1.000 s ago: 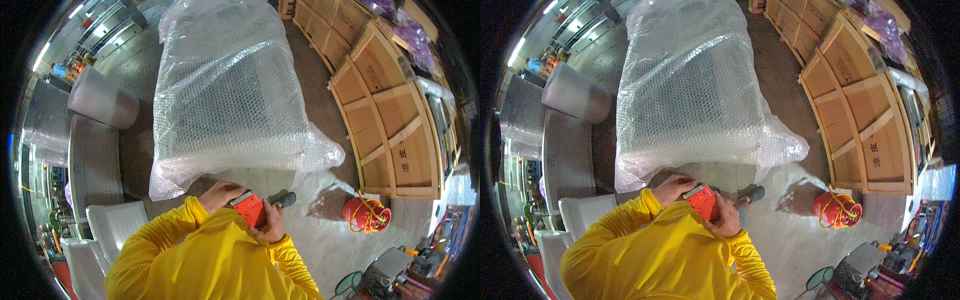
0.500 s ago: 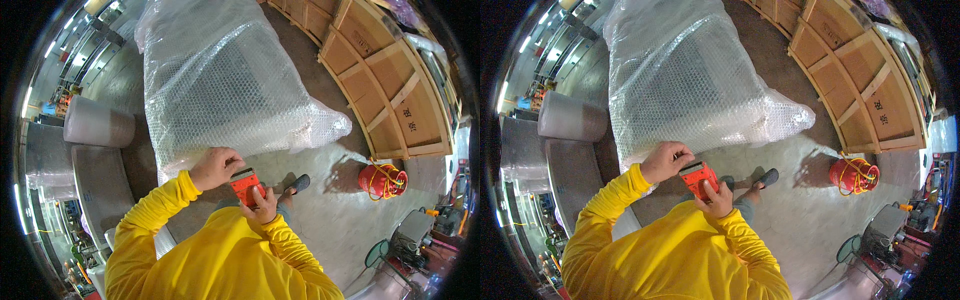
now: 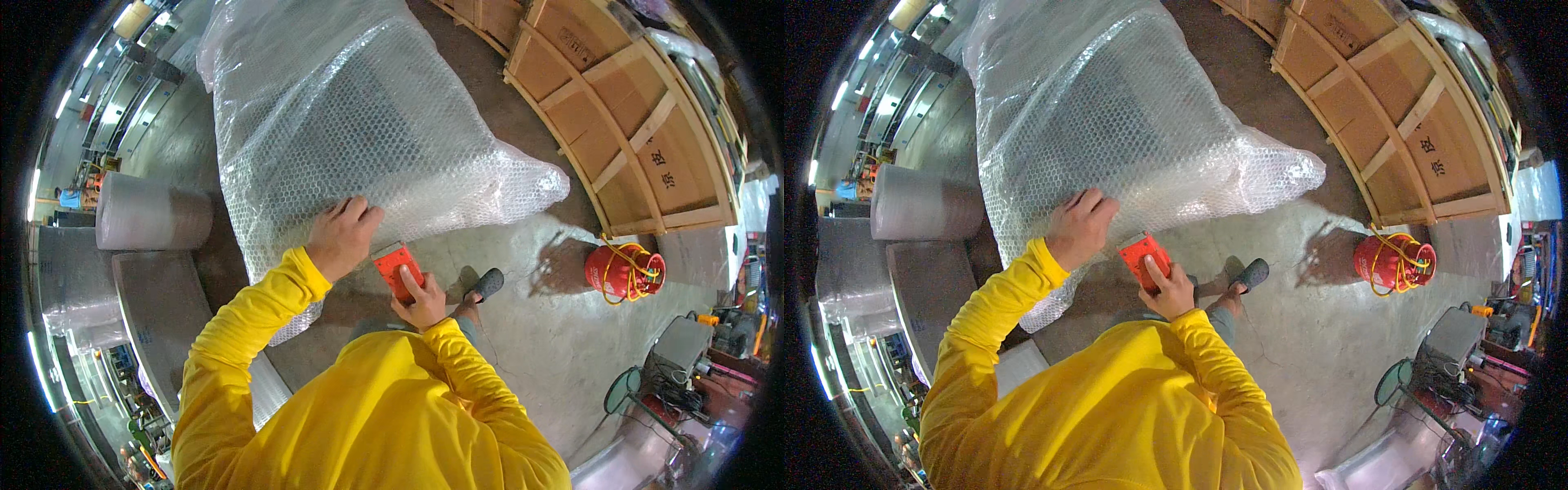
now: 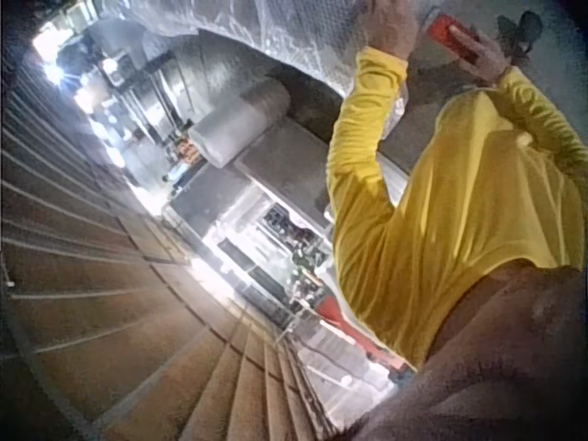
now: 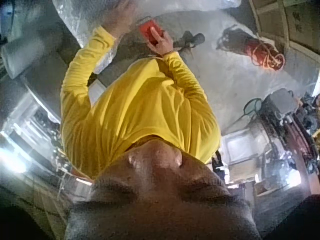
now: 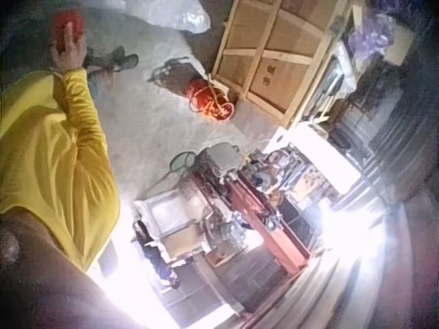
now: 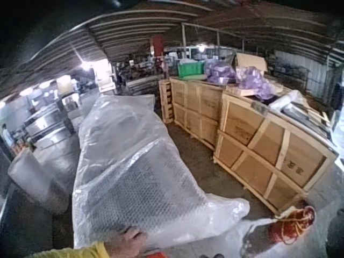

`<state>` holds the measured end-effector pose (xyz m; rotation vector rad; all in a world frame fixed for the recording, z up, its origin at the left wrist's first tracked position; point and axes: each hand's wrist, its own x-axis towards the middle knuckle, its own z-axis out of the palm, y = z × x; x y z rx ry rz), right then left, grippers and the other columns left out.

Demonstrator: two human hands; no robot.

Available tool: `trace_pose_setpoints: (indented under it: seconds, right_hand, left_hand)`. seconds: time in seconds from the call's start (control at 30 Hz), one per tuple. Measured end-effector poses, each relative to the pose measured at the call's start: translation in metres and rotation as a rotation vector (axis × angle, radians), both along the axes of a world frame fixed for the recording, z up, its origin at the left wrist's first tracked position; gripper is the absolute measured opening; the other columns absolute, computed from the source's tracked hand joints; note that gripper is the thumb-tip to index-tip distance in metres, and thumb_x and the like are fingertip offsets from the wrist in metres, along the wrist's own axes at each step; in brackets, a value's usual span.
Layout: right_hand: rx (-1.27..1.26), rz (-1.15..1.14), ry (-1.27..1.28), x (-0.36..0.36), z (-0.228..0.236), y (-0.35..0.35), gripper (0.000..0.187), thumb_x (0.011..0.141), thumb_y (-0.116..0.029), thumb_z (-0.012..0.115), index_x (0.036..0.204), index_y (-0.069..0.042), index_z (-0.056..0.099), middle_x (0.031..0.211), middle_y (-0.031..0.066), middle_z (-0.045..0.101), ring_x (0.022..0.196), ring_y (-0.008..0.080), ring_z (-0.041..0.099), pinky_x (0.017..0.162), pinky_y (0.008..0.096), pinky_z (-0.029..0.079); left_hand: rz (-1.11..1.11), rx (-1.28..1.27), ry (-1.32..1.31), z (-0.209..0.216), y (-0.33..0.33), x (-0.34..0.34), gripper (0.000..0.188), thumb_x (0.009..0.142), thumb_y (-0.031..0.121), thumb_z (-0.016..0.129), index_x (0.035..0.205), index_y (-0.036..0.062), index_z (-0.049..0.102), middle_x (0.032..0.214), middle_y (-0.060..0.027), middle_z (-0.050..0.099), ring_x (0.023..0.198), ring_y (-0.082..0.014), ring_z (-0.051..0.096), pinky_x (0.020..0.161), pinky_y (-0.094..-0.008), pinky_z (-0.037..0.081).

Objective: The person wraps a stainless steel commercial kitchen appliance with bubble wrap. They unroll the bubble wrap, cut it to size with a box cutter, and secure it with packing tape.

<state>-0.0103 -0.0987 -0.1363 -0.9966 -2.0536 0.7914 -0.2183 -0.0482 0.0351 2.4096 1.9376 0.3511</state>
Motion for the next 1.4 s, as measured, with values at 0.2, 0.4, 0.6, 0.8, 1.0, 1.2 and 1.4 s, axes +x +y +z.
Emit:
trace_pose_setpoints:
  seconds: [0.2, 0.4, 0.6, 0.8, 1.0, 1.2, 1.4]
  right_hand:
    - [-0.21, 0.04, -0.231, -0.021, -0.048, 0.019, 0.086, 0.067, -0.034, 0.075, 0.145, -0.033, 0.037, 0.102, 0.0206, 0.055, 0.082, 0.0416, 0.062, 0.07, 0.0484, 0.053]
    - [-0.414, 0.108, -0.461, -0.021, -0.067, 0.037, 0.089, 0.071, -0.042, 0.07, 0.149, -0.034, 0.028, 0.107, 0.0223, 0.056, 0.088, 0.0425, 0.063, 0.076, 0.0492, 0.053]
    - [-0.42, 0.094, -0.498, -0.029, -0.062, 0.034, 0.086, 0.072, -0.041, 0.07, 0.148, -0.032, 0.03, 0.109, 0.0231, 0.059, 0.09, 0.0403, 0.064, 0.075, 0.0488, 0.054]
    - [-0.389, 0.076, -0.467, -0.033, -0.033, 0.039, 0.07, 0.074, -0.037, 0.067, 0.138, -0.023, 0.044, 0.098, 0.0218, 0.065, 0.086, 0.0413, 0.065, 0.074, 0.0481, 0.054]
    - [-0.045, 0.419, -1.087, -0.08, -0.018, 0.052, 0.028, 0.084, -0.022, 0.059, 0.108, -0.011, 0.07, 0.101, 0.0148, 0.07, 0.092, 0.0242, 0.069, 0.069, 0.0385, 0.056]
    - [-0.202, 0.367, -1.062, -0.003, -0.033, 0.03, 0.03, 0.074, -0.028, 0.069, 0.099, -0.011, 0.07, 0.097, 0.0152, 0.07, 0.089, 0.0307, 0.069, 0.073, 0.0411, 0.055]
    - [-0.452, 0.03, -0.608, 0.065, 0.01, 0.0, 0.077, 0.069, -0.04, 0.072, 0.139, -0.02, 0.045, 0.097, 0.0207, 0.065, 0.089, 0.0394, 0.065, 0.075, 0.0462, 0.053]
  left_hand:
    - [0.045, 0.037, -0.132, 0.0, 0.007, -0.002, 0.033, 0.079, 0.009, 0.067, 0.111, 0.0106, 0.057, 0.091, -0.0108, 0.052, 0.077, -0.0292, 0.058, 0.066, -0.0391, 0.051]
    - [0.162, -0.294, -0.487, 0.022, 0.038, -0.02, 0.049, 0.071, 0.005, 0.075, 0.116, 0.0109, 0.055, 0.077, -0.0063, 0.048, 0.068, -0.0212, 0.051, 0.06, -0.0308, 0.045]
    - [0.103, 0.018, -0.337, -0.001, 0.002, 0.021, 0.028, 0.087, 0.013, 0.061, 0.113, 0.0049, 0.058, 0.085, -0.0112, 0.061, 0.079, -0.03, 0.061, 0.071, -0.0392, 0.05]
    - [0.351, -0.558, -0.458, -0.132, -0.012, 0.043, 0.034, 0.091, 0.015, 0.049, 0.122, 0.0015, 0.055, 0.117, -0.023, 0.061, 0.11, -0.0391, 0.057, 0.095, -0.0466, 0.044]
    - [0.382, -0.725, -0.345, -0.158, 0.006, 0.009, 0.047, 0.091, 0.02, 0.05, 0.133, -0.0005, 0.049, 0.13, -0.0259, 0.053, 0.122, -0.0381, 0.05, 0.104, -0.0428, 0.039]
    - [0.443, -0.663, -0.309, -0.176, -0.006, 0.026, 0.049, 0.091, 0.024, 0.052, 0.134, 0.0007, 0.048, 0.132, -0.0254, 0.052, 0.125, -0.0376, 0.048, 0.107, -0.043, 0.036]
    - [0.467, -0.651, -0.432, -0.194, -0.01, 0.029, 0.056, 0.09, 0.041, 0.057, 0.13, 0.0031, 0.051, 0.126, -0.0211, 0.058, 0.116, -0.0357, 0.056, 0.1, -0.0444, 0.043]
